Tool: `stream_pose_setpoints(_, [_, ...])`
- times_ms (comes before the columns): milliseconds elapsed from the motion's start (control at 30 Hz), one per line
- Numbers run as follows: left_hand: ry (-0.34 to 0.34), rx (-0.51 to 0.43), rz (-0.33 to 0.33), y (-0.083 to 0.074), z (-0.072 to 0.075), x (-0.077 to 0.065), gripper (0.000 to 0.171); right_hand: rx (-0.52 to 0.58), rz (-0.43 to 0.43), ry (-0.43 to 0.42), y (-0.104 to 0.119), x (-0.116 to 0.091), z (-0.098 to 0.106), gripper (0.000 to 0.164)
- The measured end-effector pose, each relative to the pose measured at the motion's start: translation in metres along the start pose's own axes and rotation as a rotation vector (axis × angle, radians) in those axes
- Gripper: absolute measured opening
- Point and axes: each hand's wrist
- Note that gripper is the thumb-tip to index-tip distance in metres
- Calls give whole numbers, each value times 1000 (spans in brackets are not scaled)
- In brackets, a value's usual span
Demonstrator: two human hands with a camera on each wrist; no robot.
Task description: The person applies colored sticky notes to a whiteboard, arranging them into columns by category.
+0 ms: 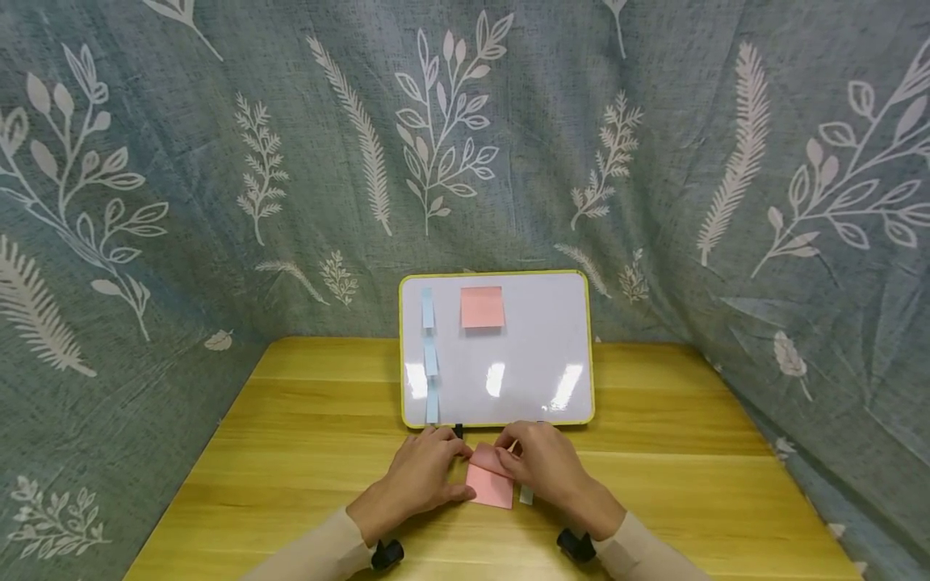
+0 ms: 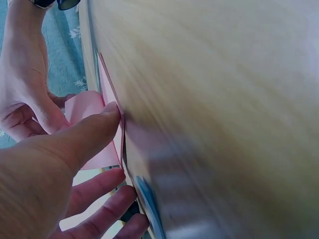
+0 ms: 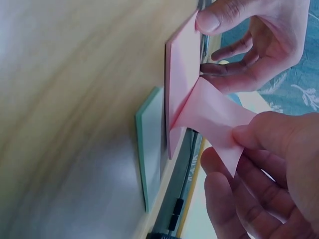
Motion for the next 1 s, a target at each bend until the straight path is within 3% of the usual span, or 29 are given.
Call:
stream_pose_setpoints(367, [4,-16,-19,-2,3,2,64,-10,-121,-22,-6,3,7,12])
stream_pose_setpoints(767, [18,1,-13,-1,-1,0,63,1,-157,-12,-8,9,8,11])
stream_pose_setpoints(1000, [9,5,-12,0,-1,-1,62,14,-134,-27,-12,15,10,11])
Point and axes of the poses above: each hand's wrist, its own x-axis towards the middle knuckle, its own z-axis out of the back of the hand, y = z × x, and after that the axes turned 1 degree about -y, right-handed
